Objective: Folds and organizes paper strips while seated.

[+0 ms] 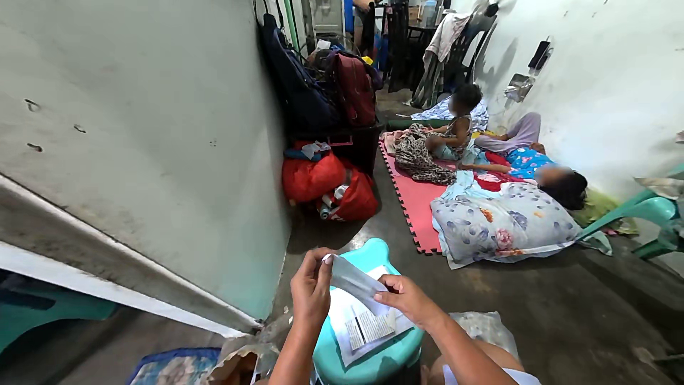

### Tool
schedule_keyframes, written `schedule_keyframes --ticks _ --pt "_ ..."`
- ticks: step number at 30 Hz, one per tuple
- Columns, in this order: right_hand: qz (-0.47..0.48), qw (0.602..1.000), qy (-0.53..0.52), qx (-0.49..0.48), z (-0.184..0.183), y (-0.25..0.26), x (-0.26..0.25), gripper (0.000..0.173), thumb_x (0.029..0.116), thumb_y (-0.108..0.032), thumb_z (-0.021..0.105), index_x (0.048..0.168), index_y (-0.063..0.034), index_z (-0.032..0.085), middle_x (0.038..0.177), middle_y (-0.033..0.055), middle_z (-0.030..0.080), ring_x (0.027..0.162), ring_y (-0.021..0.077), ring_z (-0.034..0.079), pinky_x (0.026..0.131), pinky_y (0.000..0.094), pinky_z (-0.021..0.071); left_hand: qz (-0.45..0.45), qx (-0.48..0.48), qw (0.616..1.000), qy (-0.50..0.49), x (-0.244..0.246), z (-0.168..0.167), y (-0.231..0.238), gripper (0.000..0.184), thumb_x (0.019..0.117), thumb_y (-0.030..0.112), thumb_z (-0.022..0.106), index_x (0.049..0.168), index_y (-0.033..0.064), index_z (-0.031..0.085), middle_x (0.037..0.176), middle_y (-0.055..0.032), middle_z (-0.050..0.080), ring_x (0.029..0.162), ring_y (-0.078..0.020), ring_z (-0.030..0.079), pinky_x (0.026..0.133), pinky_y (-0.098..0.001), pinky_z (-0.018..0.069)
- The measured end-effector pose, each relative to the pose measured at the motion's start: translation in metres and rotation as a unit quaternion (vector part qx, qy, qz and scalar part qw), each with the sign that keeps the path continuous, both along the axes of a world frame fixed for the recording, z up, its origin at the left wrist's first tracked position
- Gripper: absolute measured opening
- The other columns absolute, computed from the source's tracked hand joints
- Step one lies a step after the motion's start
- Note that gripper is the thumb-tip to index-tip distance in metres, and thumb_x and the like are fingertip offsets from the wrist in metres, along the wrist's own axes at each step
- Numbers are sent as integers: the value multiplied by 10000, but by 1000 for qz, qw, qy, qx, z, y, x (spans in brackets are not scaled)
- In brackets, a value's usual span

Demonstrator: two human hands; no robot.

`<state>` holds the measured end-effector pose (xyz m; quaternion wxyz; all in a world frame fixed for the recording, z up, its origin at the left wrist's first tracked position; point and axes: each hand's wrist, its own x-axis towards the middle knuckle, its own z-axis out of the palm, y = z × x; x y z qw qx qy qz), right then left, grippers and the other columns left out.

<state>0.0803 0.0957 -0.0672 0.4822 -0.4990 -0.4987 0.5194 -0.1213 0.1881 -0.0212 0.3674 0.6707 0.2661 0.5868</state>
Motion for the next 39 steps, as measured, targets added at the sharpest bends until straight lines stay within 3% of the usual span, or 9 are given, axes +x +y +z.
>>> schedule_keyframes --ticks 4,9,13,19,25,32,39 --pt "-23 999 -37 5 2 3 8 138 934 -160 685 974 -29 697 839 -21 661 774 28 618 747 234 531 7 2 1000 -9 -4 0 3 142 1016 60 532 1043 11 662 920 41 702 774 19 643 707 -147 552" --pt "-85 995 -48 0 2 3 13 191 921 -150 681 1017 14 704 1025 76 630 905 100 617 816 261 544 28 -6 1000 3 -7 -6 7 160 1004 91 559 1039 9 691 987 -12 688 880 -39 659 806 -198 568" --pt "-117 993 14 3 4 2 16 90 952 -107 629 979 -28 661 880 1 652 803 68 629 780 266 550 17 -48 999 -11 -7 -2 5 127 987 43 562 1044 7 670 915 15 705 791 -25 669 731 -191 576" --pt "-177 981 79 -13 2 2 19 164 1035 -80 509 1097 15 627 923 70 674 805 130 662 754 313 577 -17 -92 996 5 -7 -6 4 106 970 32 606 1048 4 671 912 -23 719 795 -81 693 737 -245 598" --pt "-237 963 127 -7 4 4 22 89 995 -54 576 1053 4 610 906 70 663 763 129 643 689 296 559 -20 -145 989 -1 -5 -9 6 110 994 68 583 1057 -1 640 890 -24 697 799 -94 687 757 -270 599" --pt "-262 953 152 -23 4 5 24 118 1031 -39 524 1100 10 606 925 78 669 755 136 654 679 293 571 -27 -268 963 -14 0 -18 9 109 1028 47 562 1098 -30 597 942 -95 696 844 -164 711 785 -345 623" --pt "-258 955 142 -17 2 16 22 103 1026 -2 513 1058 36 603 926 102 666 795 166 673 756 335 598 2 -303 953 -11 -10 -20 7 355 1002 -42 559 1326 31 432 941 -115 689 801 -192 719 755 -372 623"
